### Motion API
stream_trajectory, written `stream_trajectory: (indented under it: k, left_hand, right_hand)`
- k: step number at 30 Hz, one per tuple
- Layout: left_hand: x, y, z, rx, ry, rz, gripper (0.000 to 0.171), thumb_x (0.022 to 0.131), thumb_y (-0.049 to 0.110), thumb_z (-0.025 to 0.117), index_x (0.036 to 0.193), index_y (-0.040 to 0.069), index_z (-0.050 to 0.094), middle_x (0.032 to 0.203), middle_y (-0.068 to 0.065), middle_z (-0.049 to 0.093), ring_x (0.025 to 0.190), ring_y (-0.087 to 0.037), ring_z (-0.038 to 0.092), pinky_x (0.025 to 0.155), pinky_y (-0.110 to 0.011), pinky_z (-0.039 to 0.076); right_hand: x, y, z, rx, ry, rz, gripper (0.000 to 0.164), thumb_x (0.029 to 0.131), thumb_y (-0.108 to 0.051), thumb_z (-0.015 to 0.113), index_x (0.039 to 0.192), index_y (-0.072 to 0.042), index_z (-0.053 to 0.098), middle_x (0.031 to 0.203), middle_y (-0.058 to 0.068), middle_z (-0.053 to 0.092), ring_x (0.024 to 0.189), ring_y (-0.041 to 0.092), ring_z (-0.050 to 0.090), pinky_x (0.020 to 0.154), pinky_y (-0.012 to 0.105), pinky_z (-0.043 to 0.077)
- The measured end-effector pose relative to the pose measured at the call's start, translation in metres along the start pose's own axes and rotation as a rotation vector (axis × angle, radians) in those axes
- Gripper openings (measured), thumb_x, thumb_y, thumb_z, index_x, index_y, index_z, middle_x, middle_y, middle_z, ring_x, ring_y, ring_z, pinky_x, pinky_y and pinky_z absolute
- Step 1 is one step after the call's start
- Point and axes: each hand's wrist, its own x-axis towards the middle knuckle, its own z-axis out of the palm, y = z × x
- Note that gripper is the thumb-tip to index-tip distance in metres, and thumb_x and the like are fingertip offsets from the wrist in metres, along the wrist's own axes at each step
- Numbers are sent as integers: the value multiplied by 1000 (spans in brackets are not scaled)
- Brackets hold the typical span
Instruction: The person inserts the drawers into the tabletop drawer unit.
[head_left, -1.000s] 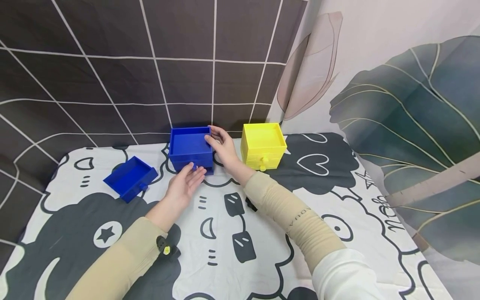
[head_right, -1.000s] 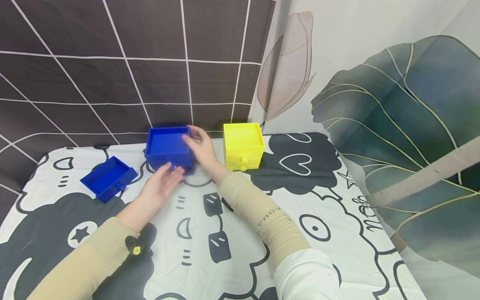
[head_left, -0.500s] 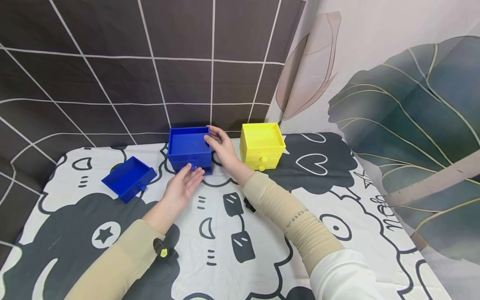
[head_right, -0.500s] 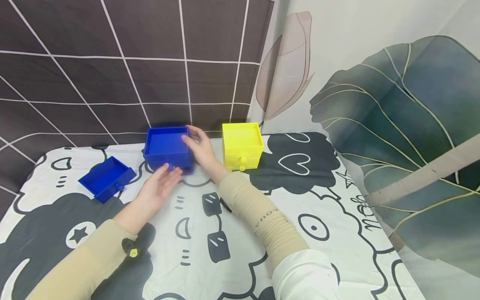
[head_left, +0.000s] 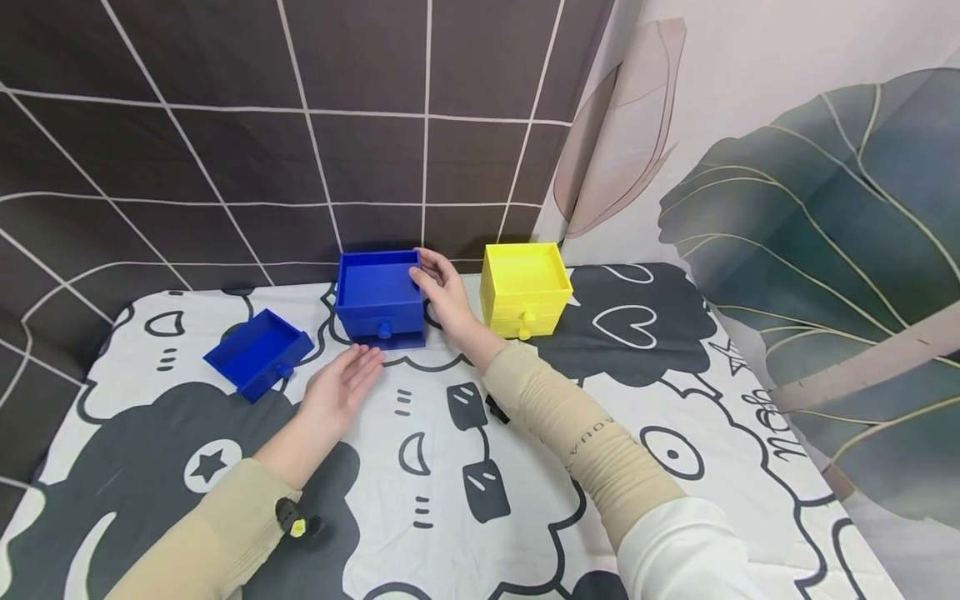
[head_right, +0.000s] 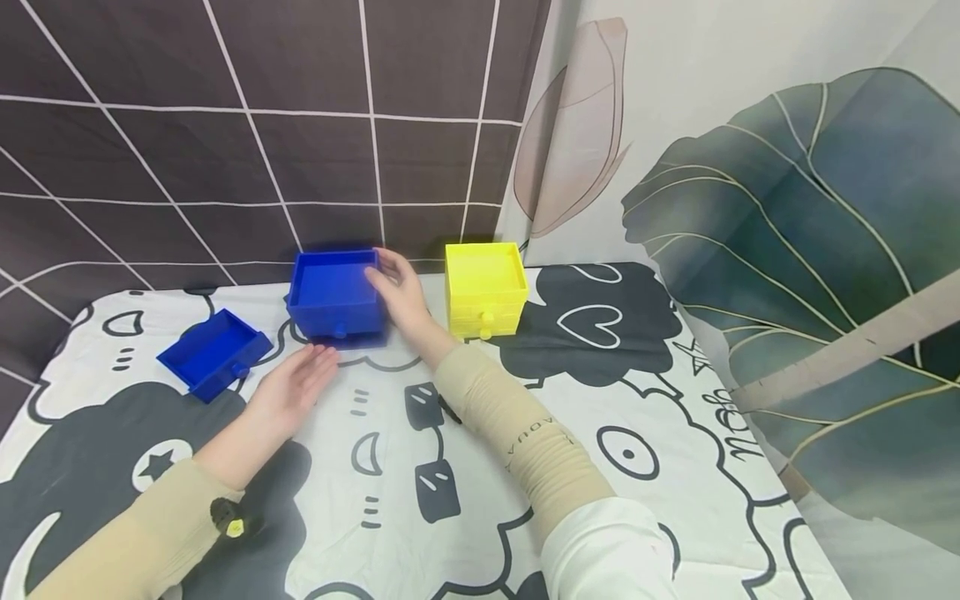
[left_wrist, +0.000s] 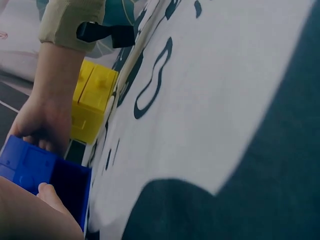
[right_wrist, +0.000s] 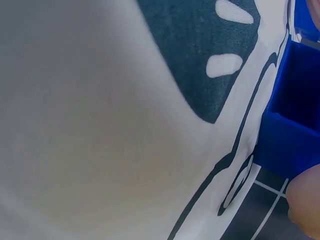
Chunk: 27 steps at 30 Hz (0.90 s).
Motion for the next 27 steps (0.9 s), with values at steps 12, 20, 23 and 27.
stream_trajectory:
  k: [12, 20, 23, 27]
  left_hand:
    - [-7, 14, -37, -60, 63, -79, 35, 113, 26, 50, 147, 17, 46, 91, 4, 78, 93, -7, 75, 116, -21, 44]
    - [-13, 24, -57, -109, 87, -105, 34, 113, 27, 51, 146, 20, 46, 92, 2, 79, 91, -10, 77, 115, -22, 44]
    - [-14, 26, -64, -134, 92, -120, 37, 113, 28, 51, 149, 22, 45, 91, 0, 79, 92, -12, 77, 116, -23, 44]
    - [-15, 29, -72, -147, 71, -132, 43, 114, 32, 46, 156, 23, 38, 91, -3, 80, 92, -14, 78, 119, -24, 41]
  right_hand:
    - [-1, 0, 0, -8, 5, -3, 46, 108, -9, 57, 153, 1, 49, 156, 22, 51, 145, 35, 50, 126, 42, 43]
    - [0, 1, 1, -4, 15, -10, 45, 108, -8, 56, 152, 1, 50, 155, 22, 52, 144, 35, 51, 125, 41, 44]
    - [1, 2, 2, -4, 16, -10, 45, 108, -8, 56, 152, 1, 50, 155, 22, 52, 144, 35, 52, 125, 40, 44]
    - [1, 4, 2, -2, 14, -6, 46, 108, -9, 56, 153, 0, 49, 155, 21, 52, 144, 34, 51, 125, 41, 44]
